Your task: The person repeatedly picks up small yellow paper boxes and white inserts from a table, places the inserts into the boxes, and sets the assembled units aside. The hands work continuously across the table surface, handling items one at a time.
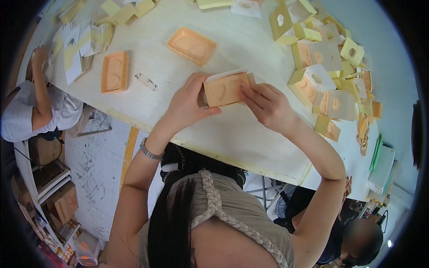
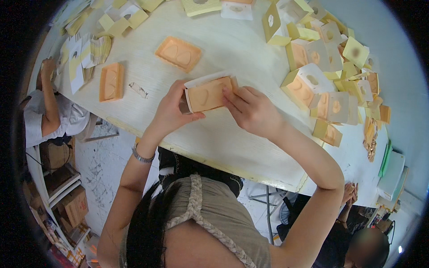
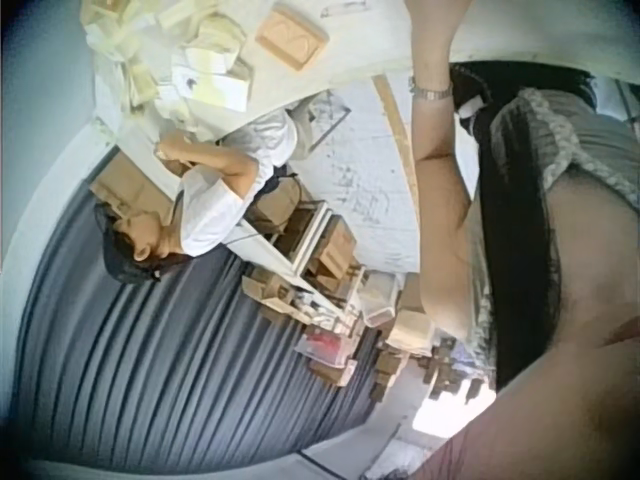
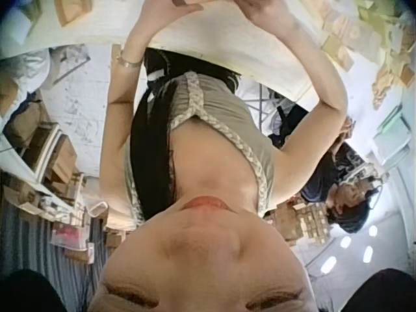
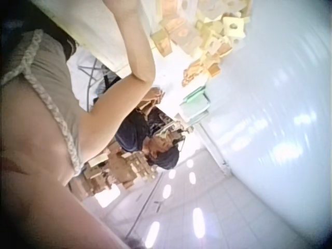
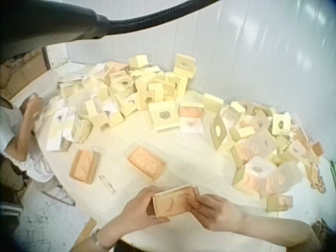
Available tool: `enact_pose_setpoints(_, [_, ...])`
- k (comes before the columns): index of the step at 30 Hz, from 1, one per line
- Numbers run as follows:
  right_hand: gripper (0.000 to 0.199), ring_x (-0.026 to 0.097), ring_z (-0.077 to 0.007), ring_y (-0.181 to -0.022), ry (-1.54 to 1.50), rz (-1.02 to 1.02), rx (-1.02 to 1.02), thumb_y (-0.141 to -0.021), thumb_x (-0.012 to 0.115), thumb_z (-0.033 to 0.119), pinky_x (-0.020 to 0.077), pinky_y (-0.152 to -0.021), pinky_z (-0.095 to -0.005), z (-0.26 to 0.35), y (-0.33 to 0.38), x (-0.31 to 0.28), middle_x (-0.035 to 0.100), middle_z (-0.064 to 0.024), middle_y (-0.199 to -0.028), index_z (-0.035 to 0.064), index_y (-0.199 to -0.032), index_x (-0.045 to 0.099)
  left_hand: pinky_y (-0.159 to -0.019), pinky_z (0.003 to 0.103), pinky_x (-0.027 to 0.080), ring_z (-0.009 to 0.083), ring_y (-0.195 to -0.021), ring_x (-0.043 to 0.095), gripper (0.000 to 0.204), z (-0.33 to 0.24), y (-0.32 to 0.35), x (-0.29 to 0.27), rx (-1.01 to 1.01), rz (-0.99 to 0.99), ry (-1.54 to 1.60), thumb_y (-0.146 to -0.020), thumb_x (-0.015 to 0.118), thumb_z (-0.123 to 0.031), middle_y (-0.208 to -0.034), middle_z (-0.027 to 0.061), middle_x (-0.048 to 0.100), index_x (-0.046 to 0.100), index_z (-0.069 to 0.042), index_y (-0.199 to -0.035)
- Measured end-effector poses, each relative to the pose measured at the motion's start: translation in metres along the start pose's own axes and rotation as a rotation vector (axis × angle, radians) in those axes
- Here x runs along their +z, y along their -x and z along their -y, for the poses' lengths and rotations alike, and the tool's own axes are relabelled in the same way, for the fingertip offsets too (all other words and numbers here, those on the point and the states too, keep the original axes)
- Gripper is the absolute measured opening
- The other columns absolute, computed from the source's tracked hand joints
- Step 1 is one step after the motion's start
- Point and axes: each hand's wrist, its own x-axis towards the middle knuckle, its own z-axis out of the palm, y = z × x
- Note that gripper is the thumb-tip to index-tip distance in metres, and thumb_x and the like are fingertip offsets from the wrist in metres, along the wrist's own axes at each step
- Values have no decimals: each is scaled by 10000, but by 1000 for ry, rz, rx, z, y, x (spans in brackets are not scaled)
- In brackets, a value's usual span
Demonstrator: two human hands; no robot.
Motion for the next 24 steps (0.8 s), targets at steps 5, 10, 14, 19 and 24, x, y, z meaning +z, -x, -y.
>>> enact_pose_setpoints(5, [234, 607, -206, -938, -165, 62, 106, -727, 700, 97, 473, -832, -385, 5, 4, 1, 691, -91, -1104, 29, -950, 723, -868, 342, 519, 247, -1057, 608, 730, 3, 1, 1, 43, -3, -1, -665, 877, -133, -1172, 96, 551, 481, -51, -1272])
enact_pose_setpoints(10, [247, 587, -194, -988, -21, -98, 217, -721, 733, 141, 349, -952, -458, 3, 1, -3, 696, 4, -1083, 108, -966, 725, -858, 348, 518, 257, -1052, 609, 728, 1, 3, 0, -19, -2, -21, -681, 868, -163, -1184, 102, 550, 476, -53, -1285])
enact_pose_setpoints(14, [250, 571, -193, -1031, 270, -88, 368, -747, 710, 135, 317, -961, -476, 18, -11, 9, 699, 8, -1059, 104, -996, 713, -856, 360, 514, 270, -1049, 610, 735, -1, 3, 1, -5, 7, -30, -681, 869, -197, -1196, 105, 548, 476, -58, -1287])
enact_pose_setpoints(19, [262, 571, -196, -1022, 277, -70, 624, -782, 669, 104, 308, -960, -484, 29, -33, 18, 709, 13, -1029, 97, -1041, 709, -863, 379, 512, 308, -1064, 603, 736, -5, 3, 2, -6, -4, -64, -680, 867, -228, -1216, 108, 544, 474, -68, -1282])
enact_pose_setpoints(24, [247, 577, -181, -991, 64, -147, 814, -780, 667, 92, 314, -941, -495, 40, -33, 27, 725, 30, -952, 88, -1024, 709, -865, 396, 514, 321, -1091, 593, 731, 0, 6, 6, 29, -10, -100, -676, 866, -253, -1230, 112, 542, 476, -84, -1271])
